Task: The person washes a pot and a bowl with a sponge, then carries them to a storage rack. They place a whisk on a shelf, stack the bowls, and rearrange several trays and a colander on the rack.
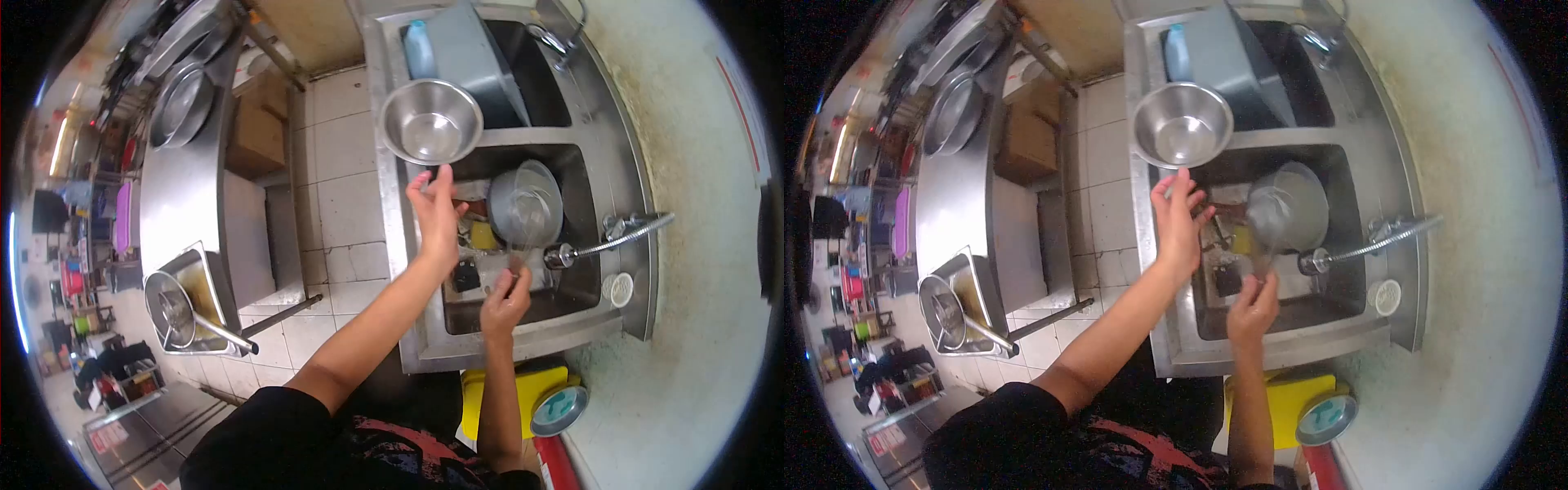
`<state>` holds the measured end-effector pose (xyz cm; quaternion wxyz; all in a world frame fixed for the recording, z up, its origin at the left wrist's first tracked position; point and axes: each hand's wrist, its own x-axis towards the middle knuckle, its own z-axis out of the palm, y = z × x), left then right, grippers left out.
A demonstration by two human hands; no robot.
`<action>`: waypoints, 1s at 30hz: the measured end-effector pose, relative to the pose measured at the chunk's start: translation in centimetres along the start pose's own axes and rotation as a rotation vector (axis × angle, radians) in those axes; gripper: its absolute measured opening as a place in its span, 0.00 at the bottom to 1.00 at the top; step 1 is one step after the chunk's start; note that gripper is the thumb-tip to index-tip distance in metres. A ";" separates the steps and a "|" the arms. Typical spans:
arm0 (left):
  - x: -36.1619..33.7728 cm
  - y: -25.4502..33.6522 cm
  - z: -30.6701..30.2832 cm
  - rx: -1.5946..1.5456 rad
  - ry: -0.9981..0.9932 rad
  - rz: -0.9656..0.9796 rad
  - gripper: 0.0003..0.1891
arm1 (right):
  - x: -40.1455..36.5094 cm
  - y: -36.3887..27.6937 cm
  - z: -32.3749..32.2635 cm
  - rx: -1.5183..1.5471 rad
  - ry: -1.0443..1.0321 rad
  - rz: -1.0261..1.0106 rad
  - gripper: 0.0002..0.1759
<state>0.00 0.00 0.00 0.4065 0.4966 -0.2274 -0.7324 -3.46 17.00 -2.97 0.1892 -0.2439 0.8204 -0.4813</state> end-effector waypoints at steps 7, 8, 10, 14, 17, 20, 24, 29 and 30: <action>9.2 3.3 -2.2 0.097 0.316 -0.061 0.30 | 1.6 -4.4 0.4 -0.149 -0.149 -0.141 0.18; 9.9 3.0 -2.6 0.086 0.266 -0.058 0.27 | 2.4 -8.0 0.7 -0.183 -0.190 -0.139 0.19; 11.5 3.0 -4.0 0.041 0.241 -0.059 0.25 | 5.6 -11.6 2.5 -0.171 -0.282 -0.354 0.20; 13.3 0.7 -4.1 -0.045 0.114 -0.038 0.14 | 11.8 -13.5 7.6 -0.447 -0.373 -0.449 0.24; 12.9 1.7 -4.6 -0.126 0.055 -0.041 0.11 | 12.7 -15.0 10.9 -0.568 -0.393 -0.275 0.14; 13.6 1.5 -5.8 -0.008 0.061 -0.066 0.10 | 13.0 -12.3 14.0 -0.515 -0.232 -0.376 0.13; 12.4 2.6 -5.0 -0.076 0.002 -0.151 0.12 | 10.9 -12.3 12.5 -0.349 0.066 -0.501 0.15; 9.7 4.2 -4.8 0.055 0.038 -0.287 0.20 | 5.1 -0.8 9.0 0.228 0.229 -0.003 0.19; 7.8 4.4 -4.5 -0.032 0.134 -0.267 0.22 | 4.9 3.2 8.4 -0.108 0.344 -0.090 0.21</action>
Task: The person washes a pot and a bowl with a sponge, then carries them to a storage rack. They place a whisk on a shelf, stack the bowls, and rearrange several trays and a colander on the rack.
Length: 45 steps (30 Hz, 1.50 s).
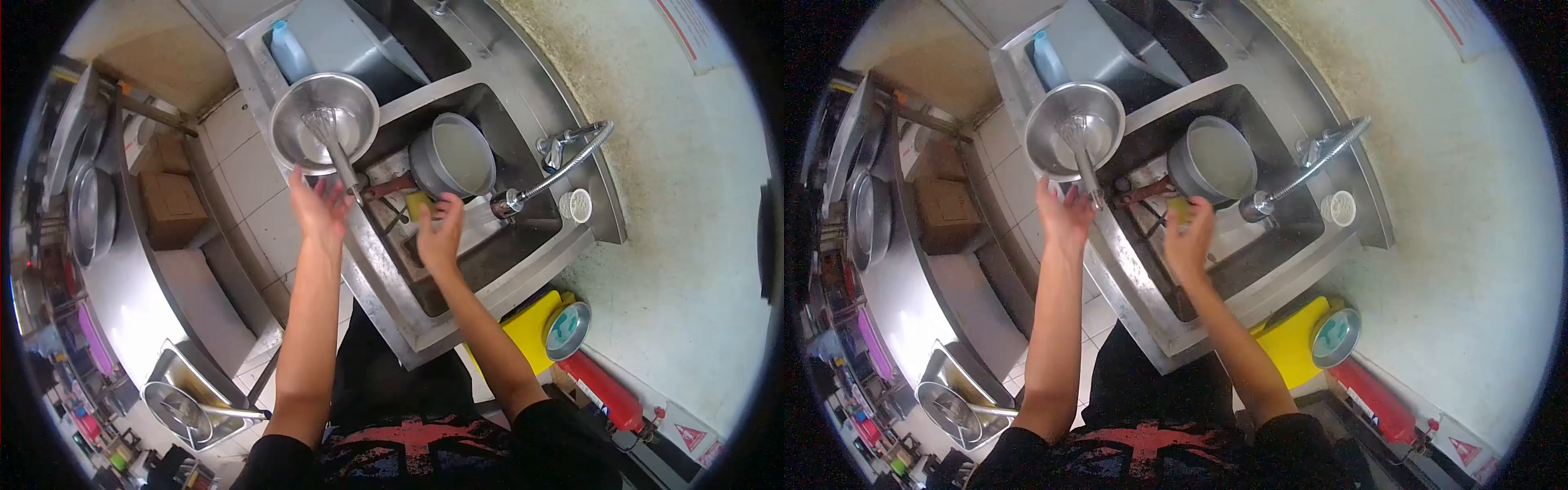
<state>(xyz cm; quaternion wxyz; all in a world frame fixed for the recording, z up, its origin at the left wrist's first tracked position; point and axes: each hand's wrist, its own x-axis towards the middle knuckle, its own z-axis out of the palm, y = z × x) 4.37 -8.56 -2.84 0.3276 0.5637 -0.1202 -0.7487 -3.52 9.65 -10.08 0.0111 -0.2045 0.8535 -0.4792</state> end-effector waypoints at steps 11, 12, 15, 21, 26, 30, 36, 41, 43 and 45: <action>1.4 -13.2 4.5 0.751 -0.371 -0.159 0.32 | -1.5 12.9 3.1 -0.680 -1.227 0.410 0.28; 2.5 -13.4 5.9 0.770 -0.380 -0.158 0.32 | -2.3 13.8 3.8 -0.665 -1.216 0.423 0.28; 4.6 -13.9 8.3 0.921 -0.255 -0.296 0.42 | -5.0 15.2 5.2 -0.767 -0.985 0.507 0.22; 6.3 -15.6 10.3 1.155 -0.300 -0.126 0.53 | -3.6 16.7 8.9 -0.816 -0.977 0.492 0.18; 10.0 -18.3 10.6 1.212 -0.383 -0.377 0.43 | -4.6 29.5 18.3 -0.598 -0.151 -0.026 0.13; 9.0 -19.6 11.3 1.001 -0.375 -0.430 0.34 | -2.0 27.4 14.8 -0.561 -0.335 0.079 0.16; 8.4 -20.6 11.5 1.006 -0.381 -0.274 0.41 | -0.5 22.0 11.8 -0.535 -0.639 0.316 0.21; 3.9 -18.9 11.5 1.418 -0.463 0.114 0.51 | 1.2 11.3 1.8 -0.372 -1.016 0.534 0.22; 6.5 -19.9 9.1 1.677 -0.527 0.709 0.50 | 1.1 10.4 -1.3 -0.320 -1.035 0.514 0.23; 8.1 -20.0 7.4 1.755 -0.576 1.171 0.50 | -0.1 9.8 -3.6 -0.243 -0.813 0.451 0.23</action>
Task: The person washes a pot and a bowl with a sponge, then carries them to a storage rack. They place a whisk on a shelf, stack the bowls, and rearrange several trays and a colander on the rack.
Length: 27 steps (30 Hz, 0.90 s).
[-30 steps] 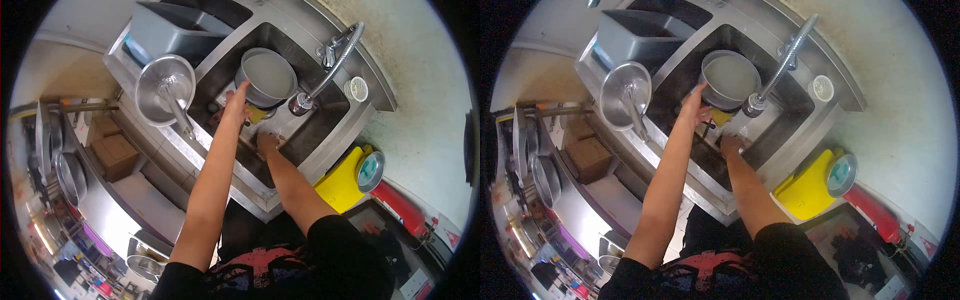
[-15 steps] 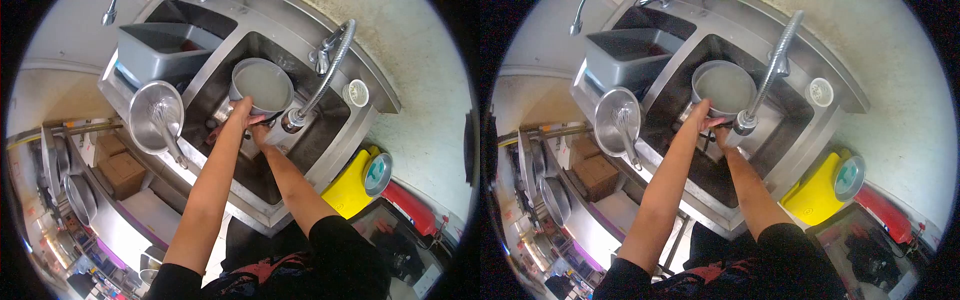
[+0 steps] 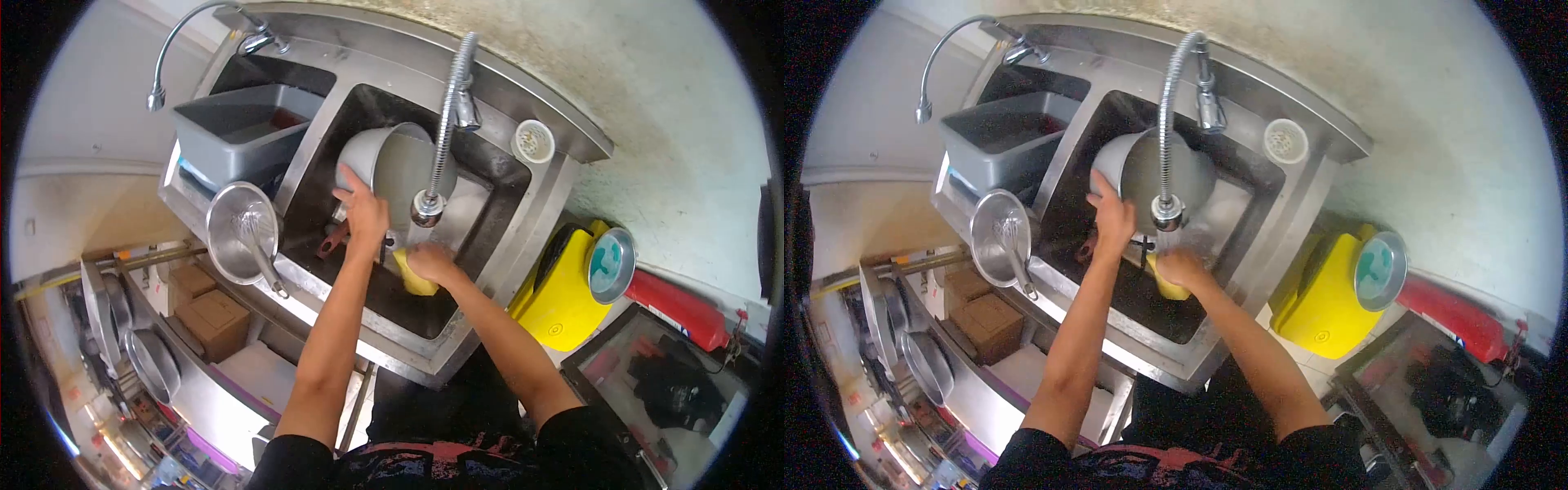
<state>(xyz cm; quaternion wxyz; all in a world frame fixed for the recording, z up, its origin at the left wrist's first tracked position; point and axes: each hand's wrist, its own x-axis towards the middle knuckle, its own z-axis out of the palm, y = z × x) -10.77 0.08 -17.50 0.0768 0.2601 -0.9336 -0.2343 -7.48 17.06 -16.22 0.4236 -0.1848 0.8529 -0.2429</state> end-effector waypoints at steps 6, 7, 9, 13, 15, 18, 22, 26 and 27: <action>-2.2 5.0 -9.9 -0.027 -0.106 0.168 0.53 | -1.8 1.4 2.2 1.215 0.202 0.181 0.20; -2.6 5.1 -10.6 -0.026 -0.089 0.206 0.53 | -2.7 0.3 1.0 1.600 0.176 0.269 0.20; -3.3 4.7 -11.4 -0.043 -0.042 0.249 0.52 | -4.3 -1.2 -1.6 1.545 0.147 0.251 0.20; -4.5 3.5 -12.2 -0.084 0.064 0.333 0.51 | -3.4 -1.3 -1.4 1.455 0.238 0.117 0.23; -4.9 3.4 -12.1 -0.080 0.115 0.360 0.51 | -2.1 -0.5 -0.4 1.400 0.257 -0.016 0.26; -5.7 3.6 -11.9 -0.108 0.148 0.326 0.51 | -1.0 -1.1 0.7 1.388 0.461 -0.115 0.24; -5.7 1.7 -9.1 -0.592 -0.076 0.054 0.49 | -0.6 -2.5 -0.2 0.977 0.705 -0.296 0.20; -7.4 3.1 -9.1 -0.928 -0.476 -0.384 0.47 | 0.4 -5.9 -0.1 0.786 0.520 -0.314 0.17; -7.9 0.2 -6.7 -0.917 -0.518 -0.353 0.42 | 1.7 -6.2 -0.6 0.779 0.360 -0.358 0.17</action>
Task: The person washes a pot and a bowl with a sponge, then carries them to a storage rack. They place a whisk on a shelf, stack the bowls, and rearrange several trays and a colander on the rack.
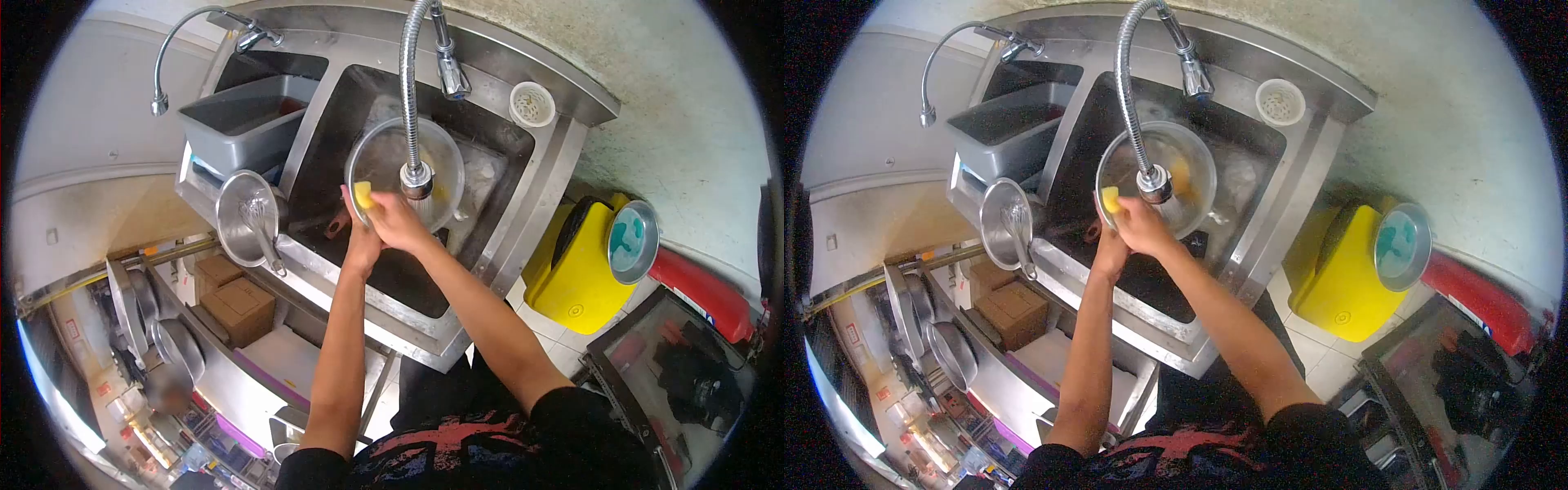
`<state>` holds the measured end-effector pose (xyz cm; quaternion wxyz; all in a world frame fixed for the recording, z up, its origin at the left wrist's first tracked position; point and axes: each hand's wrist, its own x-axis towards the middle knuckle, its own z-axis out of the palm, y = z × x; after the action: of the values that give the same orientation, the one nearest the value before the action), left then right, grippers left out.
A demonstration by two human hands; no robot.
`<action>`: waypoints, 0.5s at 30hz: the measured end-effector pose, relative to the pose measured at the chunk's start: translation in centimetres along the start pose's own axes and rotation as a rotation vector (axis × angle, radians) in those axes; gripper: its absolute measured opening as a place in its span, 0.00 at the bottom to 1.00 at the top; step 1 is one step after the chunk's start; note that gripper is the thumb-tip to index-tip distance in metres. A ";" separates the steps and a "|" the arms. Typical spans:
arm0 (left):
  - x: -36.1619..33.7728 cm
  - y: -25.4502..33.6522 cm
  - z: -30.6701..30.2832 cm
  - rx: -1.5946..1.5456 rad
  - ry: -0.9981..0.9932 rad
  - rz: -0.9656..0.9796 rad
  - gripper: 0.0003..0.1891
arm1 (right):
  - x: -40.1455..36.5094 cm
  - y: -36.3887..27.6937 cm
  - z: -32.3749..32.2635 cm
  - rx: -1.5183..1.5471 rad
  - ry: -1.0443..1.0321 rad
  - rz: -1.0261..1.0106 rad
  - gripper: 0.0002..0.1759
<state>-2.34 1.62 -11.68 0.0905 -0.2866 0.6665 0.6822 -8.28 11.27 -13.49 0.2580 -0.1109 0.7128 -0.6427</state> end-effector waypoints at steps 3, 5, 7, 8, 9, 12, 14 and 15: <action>-1.7 0.1 1.1 -0.234 -0.063 -0.221 0.26 | 5.1 1.8 1.5 0.473 -0.020 0.127 0.17; -1.8 -0.5 0.8 -0.243 -0.064 -0.239 0.23 | 6.6 4.2 3.2 0.404 0.298 0.004 0.15; -1.5 0.2 0.8 -0.282 -0.128 -0.244 0.22 | 3.2 0.2 0.8 -0.026 -0.054 -0.070 0.12; -1.2 0.5 0.4 -0.316 -0.137 -0.256 0.20 | 2.3 -0.5 0.2 -0.267 -0.211 -0.196 0.11; -1.3 0.7 0.6 -0.327 -0.132 -0.257 0.20 | 2.6 -0.5 0.2 -0.274 -0.221 -0.193 0.11; -2.2 0.9 2.0 -0.269 -0.101 -0.188 0.22 | 5.2 -0.7 0.6 0.324 0.104 0.107 0.07; -2.7 0.7 3.2 -0.261 -0.062 -0.185 0.23 | 6.6 -0.9 0.1 0.297 0.371 0.061 0.07; -2.7 0.7 3.2 -0.260 -0.065 -0.203 0.24 | 5.5 -2.1 -0.2 0.153 0.407 -0.007 0.07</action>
<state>-1.34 5.28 -9.91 0.1427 -0.3396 0.5369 0.7590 -13.37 8.43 -12.67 0.1142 0.0388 0.6990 -0.7049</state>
